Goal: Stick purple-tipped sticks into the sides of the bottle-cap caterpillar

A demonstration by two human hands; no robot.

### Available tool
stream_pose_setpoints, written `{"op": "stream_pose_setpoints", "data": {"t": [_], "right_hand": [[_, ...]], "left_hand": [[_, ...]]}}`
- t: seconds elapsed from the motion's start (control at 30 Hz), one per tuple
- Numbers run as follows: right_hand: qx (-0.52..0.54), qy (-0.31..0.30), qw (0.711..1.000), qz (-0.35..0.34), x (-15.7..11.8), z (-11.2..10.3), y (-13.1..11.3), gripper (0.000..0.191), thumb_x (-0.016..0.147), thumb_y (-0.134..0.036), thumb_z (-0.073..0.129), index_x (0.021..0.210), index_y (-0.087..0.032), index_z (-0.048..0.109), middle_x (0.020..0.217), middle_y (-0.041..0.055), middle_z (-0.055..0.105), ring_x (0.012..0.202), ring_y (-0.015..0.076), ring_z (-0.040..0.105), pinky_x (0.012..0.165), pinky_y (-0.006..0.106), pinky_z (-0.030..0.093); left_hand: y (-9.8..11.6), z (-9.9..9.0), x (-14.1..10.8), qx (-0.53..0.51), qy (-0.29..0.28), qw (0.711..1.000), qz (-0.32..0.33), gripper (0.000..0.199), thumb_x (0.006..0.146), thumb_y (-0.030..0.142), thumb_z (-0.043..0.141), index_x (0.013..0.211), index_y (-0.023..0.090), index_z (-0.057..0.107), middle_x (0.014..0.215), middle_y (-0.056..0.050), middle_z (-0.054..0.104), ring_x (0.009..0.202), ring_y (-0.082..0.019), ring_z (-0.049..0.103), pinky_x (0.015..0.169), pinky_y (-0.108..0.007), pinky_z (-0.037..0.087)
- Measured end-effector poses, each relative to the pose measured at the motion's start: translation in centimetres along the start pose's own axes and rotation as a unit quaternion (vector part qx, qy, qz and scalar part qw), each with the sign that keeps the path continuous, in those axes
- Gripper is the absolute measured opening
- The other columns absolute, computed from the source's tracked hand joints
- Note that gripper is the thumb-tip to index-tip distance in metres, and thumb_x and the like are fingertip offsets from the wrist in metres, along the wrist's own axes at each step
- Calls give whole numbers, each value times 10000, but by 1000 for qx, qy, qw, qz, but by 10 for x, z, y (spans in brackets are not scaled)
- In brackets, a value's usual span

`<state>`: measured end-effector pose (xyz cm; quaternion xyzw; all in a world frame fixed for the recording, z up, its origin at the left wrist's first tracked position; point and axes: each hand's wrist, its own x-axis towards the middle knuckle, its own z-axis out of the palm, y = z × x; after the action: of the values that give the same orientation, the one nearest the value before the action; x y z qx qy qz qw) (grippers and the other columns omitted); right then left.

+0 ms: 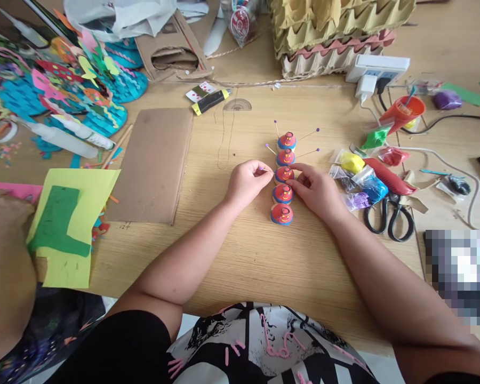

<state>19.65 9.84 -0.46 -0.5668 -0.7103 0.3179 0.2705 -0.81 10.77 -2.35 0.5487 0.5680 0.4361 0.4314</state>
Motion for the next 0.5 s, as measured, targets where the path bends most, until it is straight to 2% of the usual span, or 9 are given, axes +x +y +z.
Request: {"op": "stream_pose_setpoints", "data": {"t": [0.13, 0.3, 0.5], "right_hand": [[-6, 2, 1000, -3, 0, 1, 1, 437, 916, -407, 666, 1316, -235, 706, 752, 5, 650, 617, 145, 534, 609, 290, 388], [8, -1, 1000, -2, 0, 1, 2, 445, 924, -409, 653, 1330, -231, 689, 719, -9, 609, 598, 138, 512, 588, 280, 372], [23, -8, 1000, -3, -2, 0, 3, 451, 916, -379, 655, 1345, -241, 651, 705, -28, 566, 601, 139, 508, 581, 273, 358]], "left_hand": [[-1, 1, 0, -3, 5, 1000, -1, 129, 771, 266, 725, 861, 175, 719, 783, -8, 713, 707, -119, 625, 678, -245, 496], [-2, 1, 0, -26, 1, 1000, 14, 274, 748, 193, 735, 1013, 181, 664, 851, -5, 709, 746, -109, 654, 743, -242, 522], [-5, 0, 0, -32, 5, 999, 17, 317, 722, 157, 723, 1020, 191, 621, 904, -10, 678, 739, -98, 634, 752, -242, 524]]}}
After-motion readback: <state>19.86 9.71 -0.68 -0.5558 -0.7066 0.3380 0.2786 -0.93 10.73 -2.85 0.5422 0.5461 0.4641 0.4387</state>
